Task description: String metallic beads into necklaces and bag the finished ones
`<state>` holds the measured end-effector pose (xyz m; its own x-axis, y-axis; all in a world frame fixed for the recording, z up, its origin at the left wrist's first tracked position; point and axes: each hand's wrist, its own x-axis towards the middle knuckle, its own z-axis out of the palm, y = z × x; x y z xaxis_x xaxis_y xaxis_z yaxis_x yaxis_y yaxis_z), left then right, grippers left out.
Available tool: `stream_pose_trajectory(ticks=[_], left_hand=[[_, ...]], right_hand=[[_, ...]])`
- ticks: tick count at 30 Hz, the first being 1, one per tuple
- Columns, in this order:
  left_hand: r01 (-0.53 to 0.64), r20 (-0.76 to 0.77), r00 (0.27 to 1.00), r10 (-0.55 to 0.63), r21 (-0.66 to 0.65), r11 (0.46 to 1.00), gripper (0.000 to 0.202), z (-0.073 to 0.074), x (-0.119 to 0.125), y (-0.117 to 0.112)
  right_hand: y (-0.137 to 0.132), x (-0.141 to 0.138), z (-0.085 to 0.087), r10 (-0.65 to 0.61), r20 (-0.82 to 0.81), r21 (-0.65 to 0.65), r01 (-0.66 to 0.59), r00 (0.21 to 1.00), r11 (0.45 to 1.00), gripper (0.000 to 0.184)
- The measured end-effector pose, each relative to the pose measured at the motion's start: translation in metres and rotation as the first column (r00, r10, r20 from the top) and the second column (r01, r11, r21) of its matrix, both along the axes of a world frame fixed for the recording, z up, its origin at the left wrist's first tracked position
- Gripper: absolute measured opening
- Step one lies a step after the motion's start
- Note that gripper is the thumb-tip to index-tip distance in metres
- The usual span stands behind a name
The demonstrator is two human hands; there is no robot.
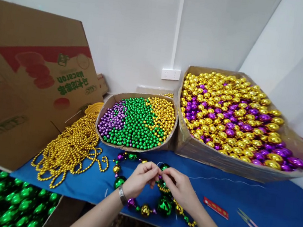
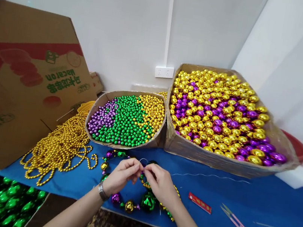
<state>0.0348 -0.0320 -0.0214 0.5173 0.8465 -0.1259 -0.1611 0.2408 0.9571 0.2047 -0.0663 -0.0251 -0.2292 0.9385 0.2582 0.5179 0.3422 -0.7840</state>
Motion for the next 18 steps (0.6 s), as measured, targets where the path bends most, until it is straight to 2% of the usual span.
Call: stream_pose_trajectory(ticks=[5, 11, 13, 15, 18], left_hand=[[-0.031, -0.025, 0.999, 0.032, 0.051, 0.998, 0.033, 0.0, 0.002, -0.001], [0.007, -0.127, 0.992, 0.019, 0.204, 0.979, 0.031, 0.0, -0.001, -0.005], [0.028, -0.138, 0.99, 0.003, 0.224, 0.974, 0.031, -0.001, -0.002, -0.006], [0.028, -0.137, 0.991, 0.003, 0.227, 0.973, 0.032, 0.0, -0.002, -0.007], [0.006, -0.129, 0.991, 0.024, 0.233, 0.972, 0.031, 0.001, -0.003, -0.006]], right_hand=[[-0.009, -0.009, -0.008, 0.012, -0.057, -0.057, -0.016, 0.998, 0.998, 0.015], [0.002, -0.025, -0.023, -0.048, -0.005, 0.034, 0.048, 0.999, 0.998, 0.012], [0.004, -0.026, -0.026, -0.069, 0.018, 0.061, 0.068, 0.997, 0.996, 0.018], [0.005, -0.023, -0.025, -0.076, 0.028, 0.074, 0.074, 0.997, 0.995, 0.026], [0.002, -0.013, -0.015, -0.059, 0.031, 0.077, 0.056, 0.998, 0.995, 0.027]])
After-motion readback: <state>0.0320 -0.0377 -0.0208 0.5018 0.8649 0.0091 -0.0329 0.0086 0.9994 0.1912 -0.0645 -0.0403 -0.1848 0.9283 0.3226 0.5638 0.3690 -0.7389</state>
